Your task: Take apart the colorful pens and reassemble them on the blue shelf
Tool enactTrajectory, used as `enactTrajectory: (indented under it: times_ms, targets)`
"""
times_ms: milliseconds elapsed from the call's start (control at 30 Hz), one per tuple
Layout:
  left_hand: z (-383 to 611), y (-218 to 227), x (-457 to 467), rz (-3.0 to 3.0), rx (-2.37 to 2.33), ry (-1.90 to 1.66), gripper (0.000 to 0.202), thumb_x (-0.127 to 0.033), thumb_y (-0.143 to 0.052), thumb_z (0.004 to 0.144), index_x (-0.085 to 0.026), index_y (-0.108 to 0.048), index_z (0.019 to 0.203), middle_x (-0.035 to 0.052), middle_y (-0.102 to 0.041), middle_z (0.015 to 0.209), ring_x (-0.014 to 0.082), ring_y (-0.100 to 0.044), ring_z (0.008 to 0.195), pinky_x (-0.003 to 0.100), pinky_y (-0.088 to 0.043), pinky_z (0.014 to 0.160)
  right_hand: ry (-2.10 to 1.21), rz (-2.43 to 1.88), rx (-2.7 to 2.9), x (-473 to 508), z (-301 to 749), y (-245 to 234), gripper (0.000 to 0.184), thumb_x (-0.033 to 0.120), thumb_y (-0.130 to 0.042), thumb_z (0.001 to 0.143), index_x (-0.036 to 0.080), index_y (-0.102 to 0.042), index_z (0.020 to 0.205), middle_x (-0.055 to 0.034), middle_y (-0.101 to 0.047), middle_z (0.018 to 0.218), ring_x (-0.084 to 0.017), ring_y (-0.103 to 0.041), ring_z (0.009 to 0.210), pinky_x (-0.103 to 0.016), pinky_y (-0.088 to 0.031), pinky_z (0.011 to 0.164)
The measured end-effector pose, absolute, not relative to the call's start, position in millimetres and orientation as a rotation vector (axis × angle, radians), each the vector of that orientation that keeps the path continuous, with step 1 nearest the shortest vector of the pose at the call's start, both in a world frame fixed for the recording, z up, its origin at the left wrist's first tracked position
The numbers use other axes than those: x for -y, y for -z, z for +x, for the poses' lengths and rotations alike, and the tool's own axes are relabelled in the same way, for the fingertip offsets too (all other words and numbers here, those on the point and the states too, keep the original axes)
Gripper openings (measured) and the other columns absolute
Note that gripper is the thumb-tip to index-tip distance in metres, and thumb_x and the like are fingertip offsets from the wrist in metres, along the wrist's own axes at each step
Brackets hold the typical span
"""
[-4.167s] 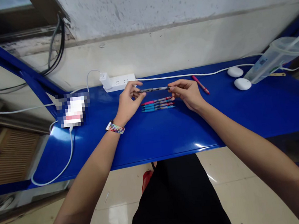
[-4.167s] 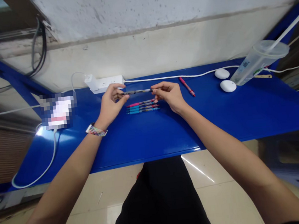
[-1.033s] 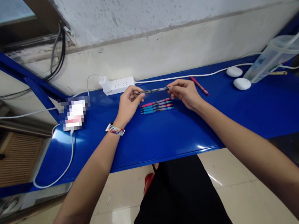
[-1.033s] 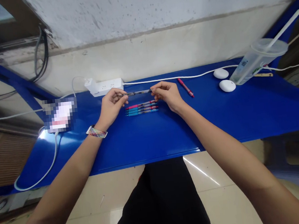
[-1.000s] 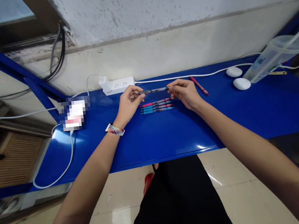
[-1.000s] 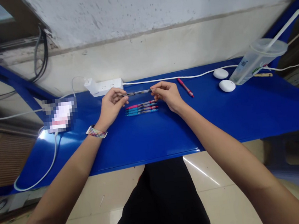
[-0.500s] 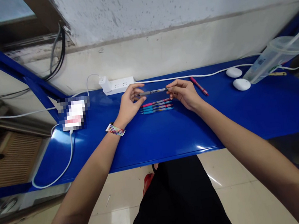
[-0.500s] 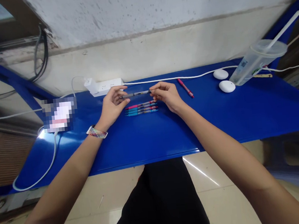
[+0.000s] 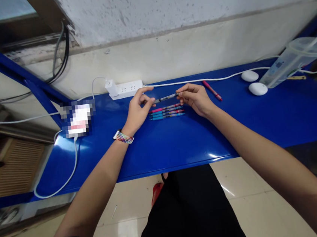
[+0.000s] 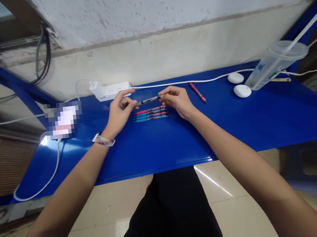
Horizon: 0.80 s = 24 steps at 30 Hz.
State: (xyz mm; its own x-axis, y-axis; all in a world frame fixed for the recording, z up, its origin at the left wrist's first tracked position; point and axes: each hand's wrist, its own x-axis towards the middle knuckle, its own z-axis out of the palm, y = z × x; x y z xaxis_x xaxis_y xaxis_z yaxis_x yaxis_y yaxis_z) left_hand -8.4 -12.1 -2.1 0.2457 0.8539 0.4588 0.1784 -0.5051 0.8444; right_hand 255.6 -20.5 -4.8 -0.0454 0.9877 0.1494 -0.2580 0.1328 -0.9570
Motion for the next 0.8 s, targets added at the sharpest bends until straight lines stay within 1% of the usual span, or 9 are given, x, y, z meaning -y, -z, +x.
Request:
enactTrajectory:
  times_ms: [67, 100, 133, 167, 233, 333, 467, 667, 800]
  targets:
    - [-8, 2, 12, 1.878, -0.936, -1.332, 0.051, -0.038, -0.087, 0.095, -0.029, -0.069, 0.142, 0.0031, -0.08, 0.102, 0.0223, -0.079, 0.101, 0.036, -0.061, 0.098, -1.253, -0.889, 1.118, 20, 256, 5, 0.01, 0.027, -0.09, 0.072, 0.024, -0.085, 0.081, -0.0031, -0.075, 0.078, -0.016, -0.067, 0.072, -0.032, -0.056, 0.066]
    - [-8, 2, 12, 1.876, -0.948, -1.345, 0.052, -0.039, -0.087, 0.094, -0.029, -0.069, 0.142, 0.0046, -0.081, 0.11, 0.0229, -0.079, 0.108, 0.036, -0.061, 0.1, -1.249, -0.891, 1.115, 20, 256, 5, 0.011, 0.027, -0.09, 0.072, 0.024, -0.085, 0.081, -0.0029, -0.075, 0.078, -0.017, -0.068, 0.072, -0.032, -0.057, 0.066]
    - [-8, 2, 11, 1.864, -0.968, -1.344, 0.046, -0.04, -0.084, 0.097, -0.029, -0.07, 0.14, 0.0055, -0.081, 0.114, 0.0228, -0.079, 0.11, 0.036, -0.061, 0.1, -1.247, -0.894, 1.116, 19, 256, 5, 0.011, 0.028, -0.09, 0.072, 0.024, -0.085, 0.081, -0.0028, -0.075, 0.077, -0.017, -0.068, 0.072, -0.033, -0.057, 0.067]
    - [-8, 2, 11, 1.849, -0.991, -1.327, 0.037, -0.042, -0.078, 0.102, -0.028, -0.073, 0.135, 0.0056, -0.082, 0.111, 0.0222, -0.08, 0.107, 0.036, -0.061, 0.098, -1.244, -0.898, 1.119, 19, 256, 5, 0.011, 0.028, -0.089, 0.073, 0.025, -0.085, 0.082, -0.0027, -0.075, 0.077, -0.017, -0.068, 0.073, -0.033, -0.057, 0.067]
    - [-8, 2, 11, 1.826, -1.024, -1.282, 0.024, -0.042, -0.071, 0.106, -0.027, -0.078, 0.123, 0.0041, -0.082, 0.096, 0.0211, -0.082, 0.094, 0.037, -0.061, 0.092, -1.238, -0.907, 1.124, 19, 255, 5, 0.011, 0.029, -0.089, 0.073, 0.025, -0.084, 0.082, -0.0029, -0.075, 0.079, -0.017, -0.068, 0.074, -0.033, -0.058, 0.068]
    - [-7, 0, 13, 1.832, -1.014, -1.277, 0.014, -0.035, -0.078, 0.1, -0.026, -0.081, 0.111, 0.0027, -0.082, 0.086, 0.0221, -0.083, 0.089, 0.04, -0.062, 0.093, -1.231, -0.926, 1.111, 20, 255, 4, 0.01, 0.027, -0.088, 0.071, 0.024, -0.082, 0.079, -0.0036, -0.075, 0.079, -0.018, -0.071, 0.077, -0.033, -0.058, 0.067]
    - [-6, -6, 17, 1.841, -1.003, -1.354, 0.018, -0.027, -0.086, 0.093, -0.026, -0.08, 0.11, 0.0028, -0.085, 0.091, 0.0227, -0.082, 0.094, 0.044, -0.063, 0.102, -1.248, -0.946, 1.097, 20, 255, 4, 0.009, 0.025, -0.087, 0.069, 0.024, -0.082, 0.076, -0.004, -0.075, 0.078, -0.018, -0.069, 0.073, -0.033, -0.057, 0.064]
    - [-7, -11, 20, 1.879, -1.01, -1.383, 0.019, -0.022, -0.089, 0.089, -0.026, -0.081, 0.106, 0.0053, -0.086, 0.104, 0.0231, -0.082, 0.1, 0.042, -0.064, 0.101, -1.289, -0.931, 1.078, 19, 257, 4, 0.009, 0.024, -0.087, 0.069, 0.022, -0.083, 0.076, -0.004, -0.077, 0.074, -0.014, -0.062, 0.06, -0.032, -0.054, 0.06]
    - [-8, -12, 20, 1.925, -1.044, -1.397, 0.016, -0.026, -0.089, 0.089, -0.027, -0.083, 0.103, 0.0056, -0.087, 0.108, 0.0234, -0.081, 0.102, 0.042, -0.064, 0.1, -1.293, -0.919, 1.08, 20, 255, 1, 0.01, 0.027, -0.089, 0.07, 0.023, -0.084, 0.077, -0.0034, -0.077, 0.075, -0.014, -0.063, 0.061, -0.032, -0.055, 0.061]
